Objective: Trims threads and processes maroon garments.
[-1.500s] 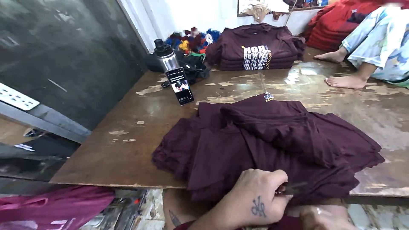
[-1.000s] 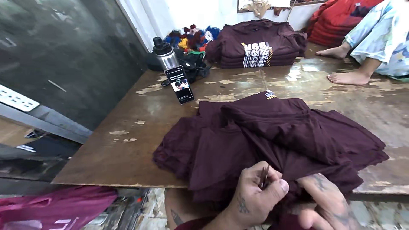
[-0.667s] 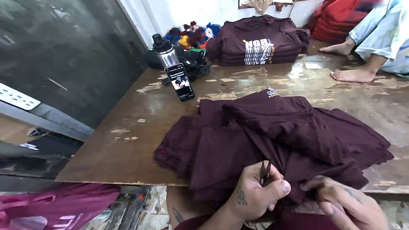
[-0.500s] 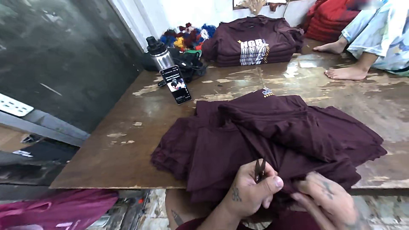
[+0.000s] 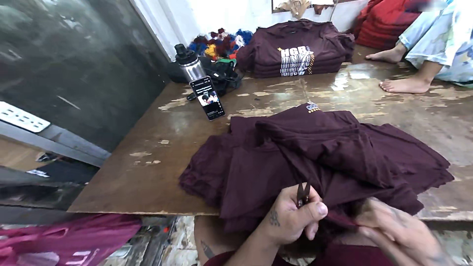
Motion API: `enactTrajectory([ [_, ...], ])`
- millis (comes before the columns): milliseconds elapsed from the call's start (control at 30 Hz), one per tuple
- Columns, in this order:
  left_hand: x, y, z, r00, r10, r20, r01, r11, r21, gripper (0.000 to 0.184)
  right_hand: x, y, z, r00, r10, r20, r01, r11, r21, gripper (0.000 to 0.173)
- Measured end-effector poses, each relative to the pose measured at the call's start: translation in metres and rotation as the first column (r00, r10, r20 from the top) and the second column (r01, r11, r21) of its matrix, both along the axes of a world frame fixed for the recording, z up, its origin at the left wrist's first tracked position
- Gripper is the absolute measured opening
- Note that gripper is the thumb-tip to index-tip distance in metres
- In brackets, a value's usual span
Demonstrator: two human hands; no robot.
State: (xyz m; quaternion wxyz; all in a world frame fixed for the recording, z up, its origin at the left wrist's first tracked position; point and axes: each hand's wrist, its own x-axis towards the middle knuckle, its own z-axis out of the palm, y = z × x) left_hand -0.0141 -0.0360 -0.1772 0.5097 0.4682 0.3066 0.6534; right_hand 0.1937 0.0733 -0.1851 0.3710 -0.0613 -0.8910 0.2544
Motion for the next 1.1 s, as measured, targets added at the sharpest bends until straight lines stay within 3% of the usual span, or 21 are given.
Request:
enactTrajectory([
  [67, 0.001, 0.0, 0.001, 1.0, 0.009, -0.012, -0.009, 1.0, 0.0, 0.012, 0.007, 0.011, -0.001, 0.988, 0.151, -0.027, -0.152, 0.986, -0.063, 0.027],
  [133, 0.001, 0.002, 0.002, 1.0, 0.016, -0.014, -0.016, 1.0, 0.007, 0.012, 0.008, 0.012, 0.002, 0.985, 0.17, -0.025, -0.171, 0.982, -0.084, 0.029],
  [233, 0.003, 0.003, 0.002, 1.0, 0.023, -0.019, -0.023, 1.0, 0.007, 0.012, 0.003, 0.0, 0.009, 0.998, -0.032, 0.049, 0.034, 0.998, -0.047, 0.046],
  [300, 0.004, 0.003, 0.002, 0.999, 0.024, -0.035, -0.024, 1.0, 0.001, 0.013, -0.01, -0.006, 0.006, 0.984, -0.168, 0.053, 0.164, 0.983, 0.079, 0.055],
  [367, 0.004, 0.003, 0.002, 0.999, 0.022, -0.035, -0.023, 1.0, -0.009, 0.013, -0.016, -0.007, 0.0, 0.981, -0.194, 0.03, 0.186, 0.968, 0.166, 0.045],
  [467, 0.001, 0.002, 0.001, 1.0, 0.003, -0.027, -0.003, 1.0, -0.015, 0.013, -0.005, -0.005, 0.004, 0.995, -0.082, 0.058, 0.074, 0.99, 0.12, 0.031],
  [567, -0.002, 0.001, 0.008, 0.977, 0.079, -0.198, -0.083, 0.996, -0.015, 0.014, 0.005, -0.007, 0.008, 0.999, -0.019, 0.049, 0.015, 0.996, 0.089, 0.033],
  [600, -0.002, 0.001, 0.013, 0.92, 0.154, -0.36, -0.159, 0.987, 0.017, 0.016, 0.005, -0.009, 0.008, 0.999, -0.015, 0.033, 0.012, 0.996, 0.094, 0.032],
  [633, -0.003, 0.002, 0.018, 0.781, 0.25, -0.573, -0.239, 0.966, 0.097, 0.017, 0.005, -0.01, 0.007, 1.0, -0.013, 0.005, 0.012, 0.995, 0.1, 0.029],
  [667, -0.004, 0.002, 0.024, 0.562, 0.334, -0.757, -0.285, 0.937, 0.202, 0.016, 0.005, -0.013, 0.003, 0.999, -0.013, -0.031, 0.016, 0.995, 0.1, 0.026],
  [700, -0.005, 0.002, 0.029, 0.336, 0.382, -0.861, -0.275, 0.914, 0.298, 0.017, 0.005, -0.015, -0.001, 0.998, -0.014, -0.062, 0.02, 0.996, 0.092, 0.023],
  [733, -0.006, 0.0, 0.035, 0.178, 0.395, -0.901, -0.229, 0.907, 0.353, 0.025, 0.005, -0.018, -0.004, 0.996, -0.01, -0.094, 0.018, 0.997, 0.079, 0.021],
  [767, -0.007, -0.002, 0.04, 0.084, 0.404, -0.911, -0.168, 0.907, 0.387, 0.033, 0.004, -0.02, -0.006, 0.992, -0.006, -0.125, 0.014, 0.998, 0.059, 0.019],
  [967, -0.005, -0.016, 0.073, -0.173, 0.457, -0.872, 0.142, 0.888, 0.438, 0.025, 0.0, -0.031, -0.011, 0.974, -0.013, -0.228, 0.007, 1.0, -0.026, 0.019],
  [1100, -0.006, -0.021, 0.059, -0.216, 0.498, -0.84, 0.171, 0.866, 0.47, 0.029, -0.001, -0.036, -0.014, 0.971, 0.014, -0.237, -0.015, 1.0, 0.0, 0.019],
])
